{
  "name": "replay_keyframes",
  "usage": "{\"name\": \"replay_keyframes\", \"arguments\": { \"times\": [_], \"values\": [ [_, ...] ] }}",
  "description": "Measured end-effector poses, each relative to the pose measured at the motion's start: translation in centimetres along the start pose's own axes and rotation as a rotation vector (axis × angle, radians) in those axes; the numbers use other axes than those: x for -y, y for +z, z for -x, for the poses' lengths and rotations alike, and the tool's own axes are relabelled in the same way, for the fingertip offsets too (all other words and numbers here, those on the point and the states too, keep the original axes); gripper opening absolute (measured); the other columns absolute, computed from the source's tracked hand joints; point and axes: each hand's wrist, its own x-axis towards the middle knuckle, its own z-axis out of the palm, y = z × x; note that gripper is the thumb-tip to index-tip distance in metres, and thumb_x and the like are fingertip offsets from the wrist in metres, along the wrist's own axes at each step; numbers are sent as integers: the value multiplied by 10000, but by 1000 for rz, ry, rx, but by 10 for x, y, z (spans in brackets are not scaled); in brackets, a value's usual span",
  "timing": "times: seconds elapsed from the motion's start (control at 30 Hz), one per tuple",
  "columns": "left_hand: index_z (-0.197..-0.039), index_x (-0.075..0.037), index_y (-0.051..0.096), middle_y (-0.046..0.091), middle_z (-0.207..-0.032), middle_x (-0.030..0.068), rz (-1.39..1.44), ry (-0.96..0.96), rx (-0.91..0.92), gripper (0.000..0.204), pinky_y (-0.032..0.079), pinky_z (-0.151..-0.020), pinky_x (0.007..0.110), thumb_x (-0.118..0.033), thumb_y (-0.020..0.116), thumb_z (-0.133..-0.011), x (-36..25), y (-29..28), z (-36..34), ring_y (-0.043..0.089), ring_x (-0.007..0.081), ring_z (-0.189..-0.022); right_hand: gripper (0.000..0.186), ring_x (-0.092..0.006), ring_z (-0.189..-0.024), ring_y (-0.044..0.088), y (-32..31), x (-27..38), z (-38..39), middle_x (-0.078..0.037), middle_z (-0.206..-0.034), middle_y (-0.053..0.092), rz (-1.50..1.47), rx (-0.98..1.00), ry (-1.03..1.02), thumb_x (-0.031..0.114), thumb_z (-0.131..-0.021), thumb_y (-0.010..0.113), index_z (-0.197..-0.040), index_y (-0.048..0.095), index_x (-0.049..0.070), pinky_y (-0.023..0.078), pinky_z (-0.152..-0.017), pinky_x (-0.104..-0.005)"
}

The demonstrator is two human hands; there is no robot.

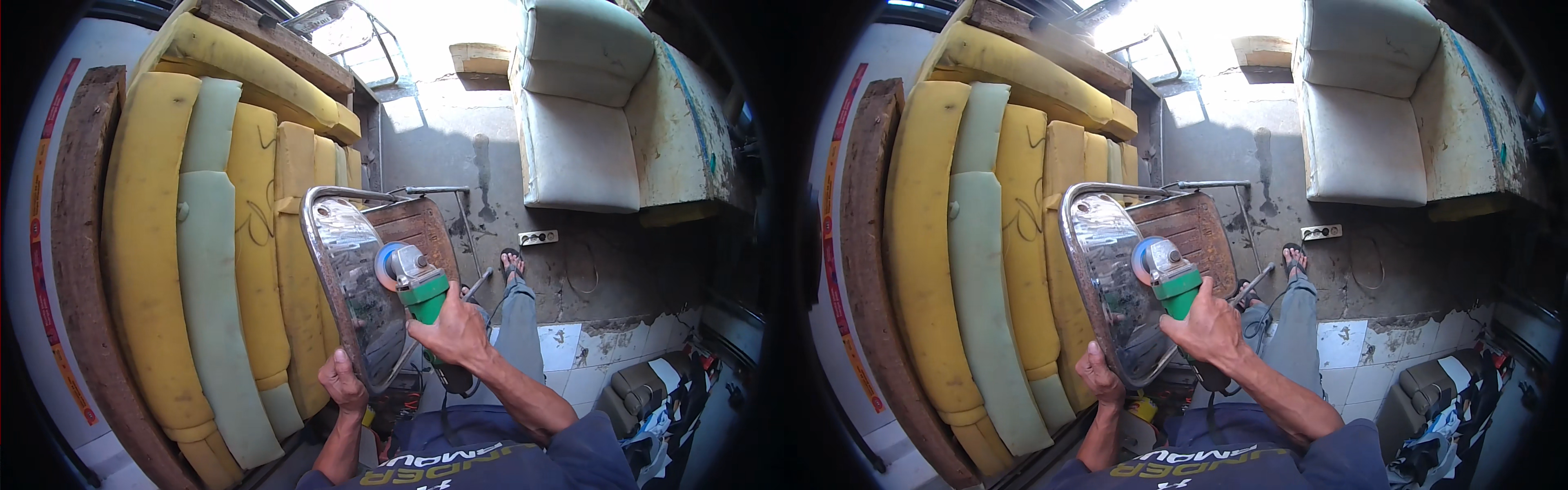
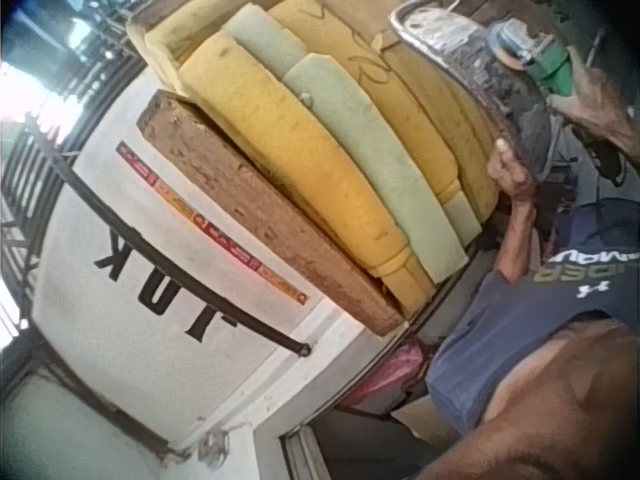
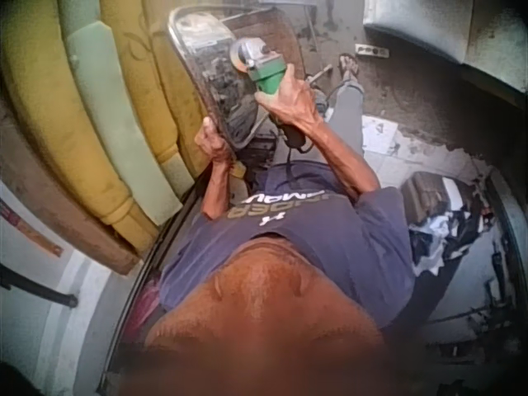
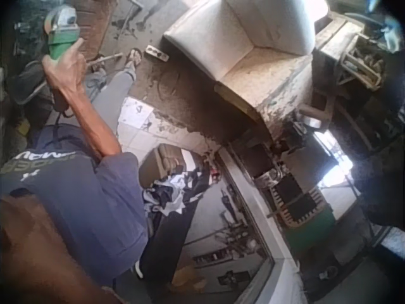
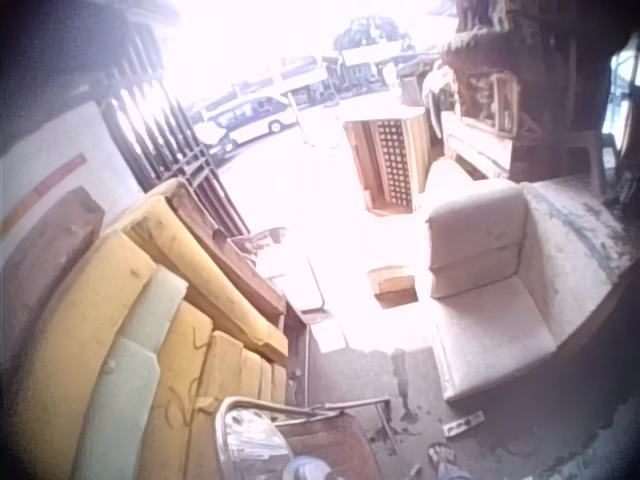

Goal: The person polishes the chrome metal frame of a chair using a handheld power buffer, moving the tool along the curved surfaces of the frame while holding it by hand.

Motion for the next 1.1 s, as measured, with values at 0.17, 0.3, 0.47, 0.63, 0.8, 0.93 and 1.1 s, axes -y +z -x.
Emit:
{"name": "replay_keyframes", "arguments": {
  "times": [0.17,0.3,0.47,0.63,0.8,0.93,1.1],
  "values": [
    [-1105,108,746,752,-935,119,-91,-126,150,552,512,-780,320,-312,388,-1118,18,-17,3,655,161,-829,809,-540,-904,711,7,5,13,-357,-926,706,-93,9,-44,409,-782,788,-1278,399,-100,569,-834,-577],
    [-1096,106,751,762,-952,130,-25,-41,104,565,526,-802,321,-320,380,-1117,5,-10,-1,678,174,-859,779,-494,-971,720,13,-4,6,-308,-1010,719,-62,16,122,378,-771,828,-1299,438,-41,569,-885,-525],
    [-1095,99,749,765,-940,128,-136,-131,142,571,534,-802,331,-326,367,-1116,13,-17,0,685,183,-852,802,-490,-1003,716,19,-4,22,-315,-1045,714,-185,33,25,379,-770,832,-1314,439,-59,566,-904,-508],
    [-1098,91,748,765,-922,126,-3,19,93,566,536,-781,338,-324,364,-1115,0,-8,-5,684,186,-828,819,-480,-1036,714,21,-11,15,-311,-1056,716,-172,2,101,381,-769,830,-1330,433,-63,562,-918,-508],
    [-1110,98,744,773,-997,157,-67,-68,122,574,549,-847,345,-311,343,-1119,7,-11,-4,703,206,-897,790,-530,-950,709,25,-15,24,-344,-957,709,-166,-4,31,410,-783,794,-1284,413,-69,562,-883,-561],
    [-1116,97,746,775,-1000,149,46,-9,122,580,550,-839,340,-313,336,-1124,0,-8,-5,704,202,-894,789,-532,-941,708,27,-37,17,-350,-962,708,-135,-13,97,413,-782,784,-1283,412,-68,560,-872,-568],
    [-1095,101,738,769,-971,135,-1,-8,112,593,538,-809,325,-334,338,-1127,-3,-1,-6,690,180,-866,832,-522,-999,704,25,-31,11,-352,-1023,709,-184,-7,81,432,-746,796,-1285,449,-99,550,-924,-549]
  ]
}}
